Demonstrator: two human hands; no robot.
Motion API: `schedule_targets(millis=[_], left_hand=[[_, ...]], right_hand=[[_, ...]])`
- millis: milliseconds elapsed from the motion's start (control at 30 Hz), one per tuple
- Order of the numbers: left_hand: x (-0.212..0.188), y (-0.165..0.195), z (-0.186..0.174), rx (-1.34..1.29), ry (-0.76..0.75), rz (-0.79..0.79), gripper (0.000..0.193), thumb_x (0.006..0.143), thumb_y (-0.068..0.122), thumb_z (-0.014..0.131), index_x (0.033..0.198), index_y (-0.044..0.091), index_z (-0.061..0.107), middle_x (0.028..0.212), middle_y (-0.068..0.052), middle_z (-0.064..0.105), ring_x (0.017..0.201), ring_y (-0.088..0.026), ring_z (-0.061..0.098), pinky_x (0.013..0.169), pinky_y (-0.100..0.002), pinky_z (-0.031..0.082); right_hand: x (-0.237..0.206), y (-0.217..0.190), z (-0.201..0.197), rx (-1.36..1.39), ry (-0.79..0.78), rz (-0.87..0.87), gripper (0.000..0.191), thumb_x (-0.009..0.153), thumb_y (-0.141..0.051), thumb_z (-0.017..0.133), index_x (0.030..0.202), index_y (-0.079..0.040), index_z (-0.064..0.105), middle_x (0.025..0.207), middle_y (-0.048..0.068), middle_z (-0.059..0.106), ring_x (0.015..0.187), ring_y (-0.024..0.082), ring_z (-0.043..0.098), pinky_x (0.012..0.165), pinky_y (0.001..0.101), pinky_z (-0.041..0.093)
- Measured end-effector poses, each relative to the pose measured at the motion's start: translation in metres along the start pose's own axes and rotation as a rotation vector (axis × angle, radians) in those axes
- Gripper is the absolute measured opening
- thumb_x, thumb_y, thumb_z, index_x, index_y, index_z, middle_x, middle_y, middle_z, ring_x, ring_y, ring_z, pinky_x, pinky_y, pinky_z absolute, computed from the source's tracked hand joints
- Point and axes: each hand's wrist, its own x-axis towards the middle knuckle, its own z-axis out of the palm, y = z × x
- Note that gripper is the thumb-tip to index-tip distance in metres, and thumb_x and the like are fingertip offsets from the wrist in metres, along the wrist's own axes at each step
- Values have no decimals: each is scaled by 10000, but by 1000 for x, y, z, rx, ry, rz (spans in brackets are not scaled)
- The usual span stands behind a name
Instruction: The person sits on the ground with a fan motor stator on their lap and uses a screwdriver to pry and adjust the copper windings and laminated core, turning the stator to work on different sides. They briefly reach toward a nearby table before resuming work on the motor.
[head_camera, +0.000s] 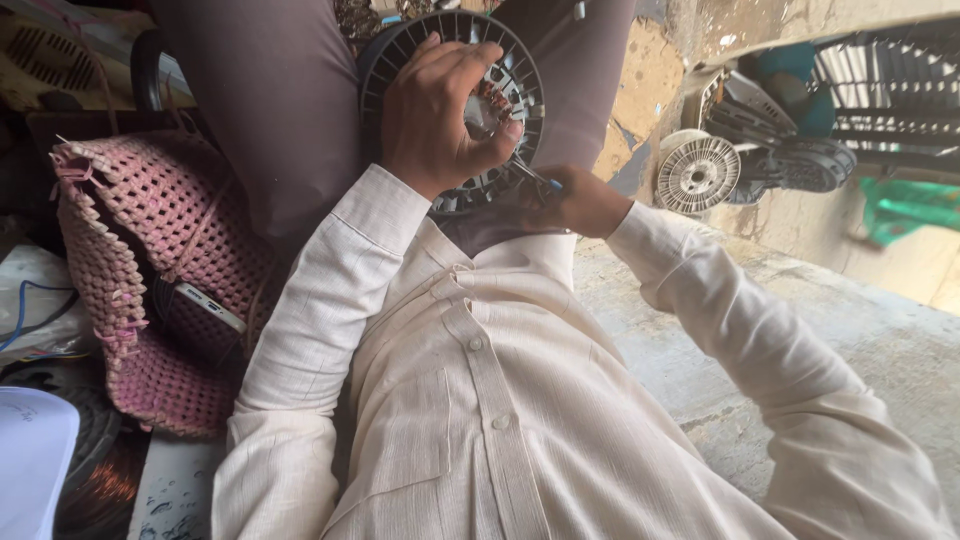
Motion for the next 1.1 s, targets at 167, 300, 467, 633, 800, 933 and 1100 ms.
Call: schedule_targets(millis=[167, 300, 467, 633, 800, 933, 1100], left_hand=[[-4, -7, 3, 33, -6, 40, 788, 949, 693, 570, 1240, -31, 675, 1142, -195, 734, 1138, -372, 695, 1170, -563, 417], [-4, -8, 6, 36, -11, 56, 823, 969, 729, 550, 1257, -32, 671, 1157, -196, 734, 1167, -369, 694, 1187, -556, 412], [-3, -8, 6, 35, -37, 47, 872, 961, 757, 521, 1278, -41, 671, 1026, -160, 727, 1153, -360, 705, 1174, -564, 416], [-1, -8, 3, 56, -48, 95, 851, 969, 720, 496, 1289, -50, 667, 980, -154, 695, 1089, -355, 699, 1127, -516, 474], [-1, 0, 0, 25, -39, 50, 802, 986, 693, 480, 1270, -29, 681, 982, -169, 689, 1006, -366, 682, 943, -472, 517], [0, 1, -4, 27, -73, -11, 806, 968, 712, 463, 1275, 4, 696, 967, -176, 675, 981, -381, 662, 883, -485, 493], [0, -5, 3, -7, -54, 39, 849, 1043, 733, 443, 1366, -27, 642, 1126, -186, 706, 1158, -378, 678, 1147, -517, 468]], right_hand=[[3, 3, -2, -50, 17, -37, 286, 806, -172, 770, 1072, -70, 741, 902, 35, 761, 824, 145, 693, 780, 339, 561], [3, 2, 5, -179, 105, -100, 275, 801, -222, 814, 1029, -76, 767, 891, 58, 767, 823, 185, 715, 787, 349, 551], [2, -1, 22, -251, 305, -236, 258, 811, -252, 821, 1025, -107, 809, 862, 117, 752, 769, 272, 717, 738, 394, 539], [3, 14, 43, -233, 496, -271, 181, 826, -222, 808, 921, -70, 784, 753, 151, 698, 683, 344, 702, 651, 429, 536], [16, 27, 63, -312, 815, -304, 253, 850, -211, 792, 743, -30, 651, 692, 207, 620, 648, 430, 625, 609, 486, 495], [16, 25, 63, -308, 823, -368, 276, 849, -203, 794, 756, -38, 594, 719, 213, 607, 687, 448, 610, 635, 507, 482], [-7, 15, 49, -199, 866, -470, 327, 832, -158, 807, 1010, -19, 572, 987, 191, 634, 861, 414, 632, 730, 482, 499]])
